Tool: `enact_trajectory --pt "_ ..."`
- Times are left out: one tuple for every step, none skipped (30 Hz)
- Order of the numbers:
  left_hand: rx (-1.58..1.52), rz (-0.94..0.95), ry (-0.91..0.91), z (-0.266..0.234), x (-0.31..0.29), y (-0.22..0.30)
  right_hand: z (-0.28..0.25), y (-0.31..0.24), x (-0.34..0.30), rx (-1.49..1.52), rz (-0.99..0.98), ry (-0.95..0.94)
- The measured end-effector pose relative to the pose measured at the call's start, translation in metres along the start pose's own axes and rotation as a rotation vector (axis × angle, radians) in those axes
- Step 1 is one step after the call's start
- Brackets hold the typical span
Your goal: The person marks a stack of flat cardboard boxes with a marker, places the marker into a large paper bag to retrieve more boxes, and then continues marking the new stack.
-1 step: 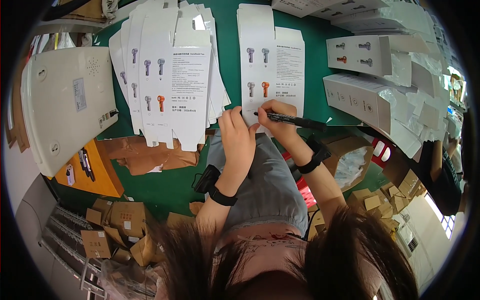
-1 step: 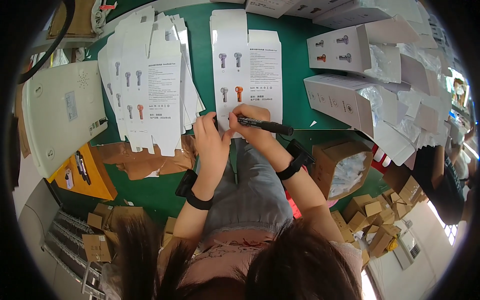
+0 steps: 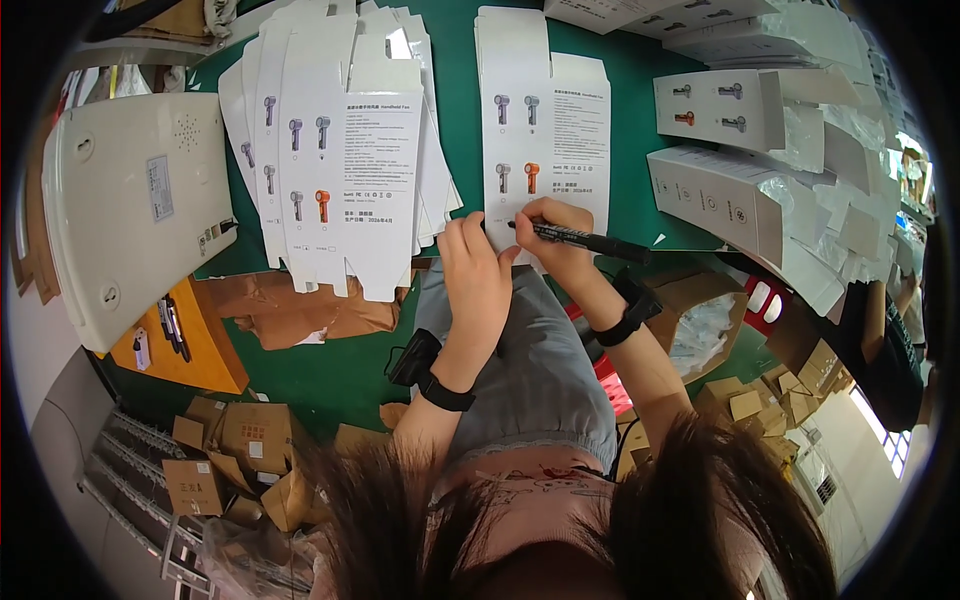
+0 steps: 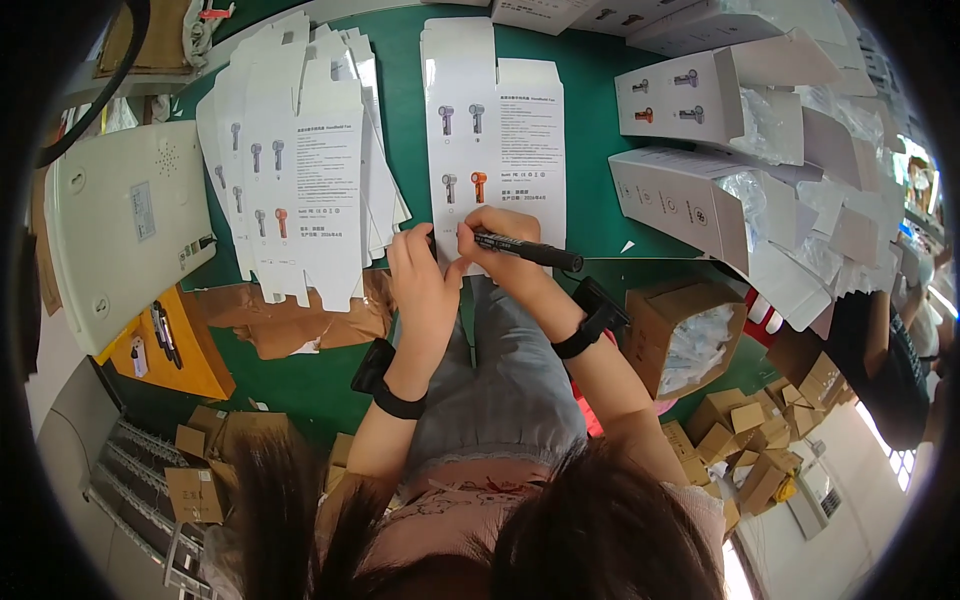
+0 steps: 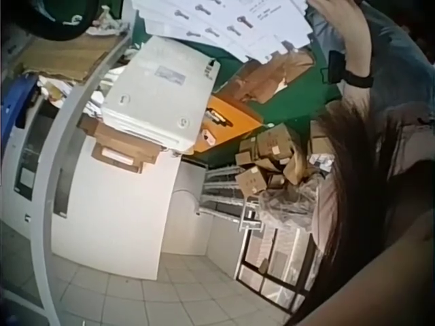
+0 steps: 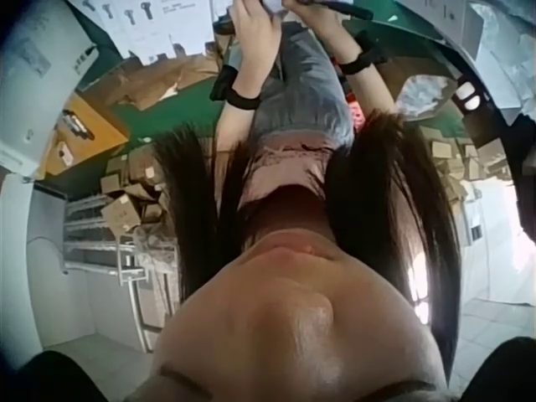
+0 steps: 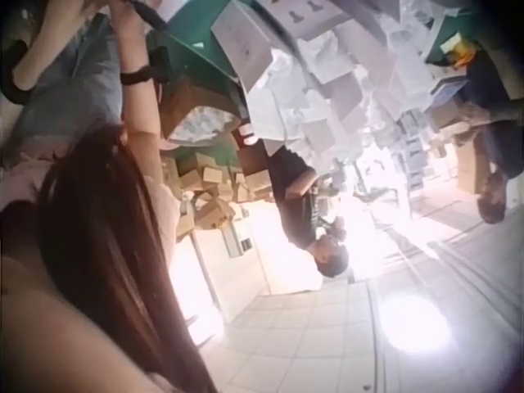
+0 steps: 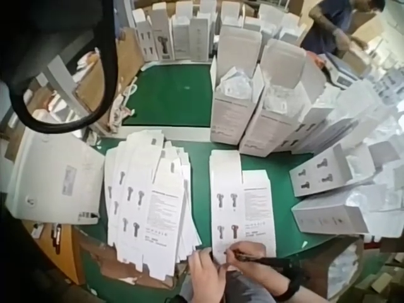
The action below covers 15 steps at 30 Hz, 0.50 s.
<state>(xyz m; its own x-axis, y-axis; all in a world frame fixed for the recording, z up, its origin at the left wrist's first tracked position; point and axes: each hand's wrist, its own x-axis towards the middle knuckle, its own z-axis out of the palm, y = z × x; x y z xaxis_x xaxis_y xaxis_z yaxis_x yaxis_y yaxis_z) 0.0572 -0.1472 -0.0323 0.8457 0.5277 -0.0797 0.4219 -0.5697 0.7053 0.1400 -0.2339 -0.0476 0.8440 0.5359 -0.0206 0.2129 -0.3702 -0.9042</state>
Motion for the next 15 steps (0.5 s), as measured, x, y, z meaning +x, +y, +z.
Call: enact_trajectory --pt "0.001 0.002 -0.002 -0.0003 -0.0002 -0.0004 0.0019 0.0009 -0.0013 0.001 0.002 0.002" --pt "0.001 0.001 -0.003 -0.0008 -0.0004 -0.0007 0.0036 0.0011 -0.0017 0.001 -0.005 0.018" --pt "0.000 0.000 0.000 -0.0008 -0.0002 -0.0008 0.0044 0.0007 -0.0007 0.001 -0.013 0.030" --pt "-0.002 -0.002 0.002 -0.0006 0.0000 -0.0008 0.0047 0.0007 0.0000 0.000 -0.021 0.043" --pt "-0.002 -0.002 0.003 -0.0003 0.0001 -0.0008 0.0046 0.0013 0.0001 0.000 -0.022 0.043" --pt "0.002 0.000 0.004 0.0001 0.0004 -0.0007 0.0045 0.0023 0.0001 -0.010 -0.023 0.041" --pt "0.005 0.003 0.005 0.0006 0.0008 -0.0004 0.0043 0.0033 0.0003 -0.021 -0.025 0.039" --pt "0.009 0.004 0.007 0.0005 0.0002 -0.0007 0.0052 0.0040 -0.0004 -0.030 -0.027 0.037" --pt "0.010 0.005 0.008 0.0004 0.0000 -0.0007 0.0058 0.0044 -0.0006 -0.029 -0.028 0.037" --pt "0.007 0.002 0.006 0.0005 0.0000 -0.0003 0.0060 0.0047 -0.0005 -0.031 -0.036 0.047" --pt "0.004 0.000 0.004 0.0005 0.0002 0.0007 0.0057 0.0046 -0.0002 -0.034 -0.045 0.060" --pt "0.001 0.000 0.003 0.0005 0.0007 0.0023 0.0049 0.0043 0.0001 -0.038 -0.056 0.073" --pt "0.001 0.005 0.010 -0.0004 -0.0001 0.0036 0.0045 0.0041 -0.0010 -0.037 -0.064 0.076" --pt "-0.010 -0.004 0.007 -0.0013 -0.0018 0.0053 0.0030 0.0047 -0.0035 0.044 0.008 0.100" --pt "-0.021 -0.009 0.007 -0.0020 -0.0022 0.0069 0.0006 0.0047 -0.0044 0.127 0.075 0.126"
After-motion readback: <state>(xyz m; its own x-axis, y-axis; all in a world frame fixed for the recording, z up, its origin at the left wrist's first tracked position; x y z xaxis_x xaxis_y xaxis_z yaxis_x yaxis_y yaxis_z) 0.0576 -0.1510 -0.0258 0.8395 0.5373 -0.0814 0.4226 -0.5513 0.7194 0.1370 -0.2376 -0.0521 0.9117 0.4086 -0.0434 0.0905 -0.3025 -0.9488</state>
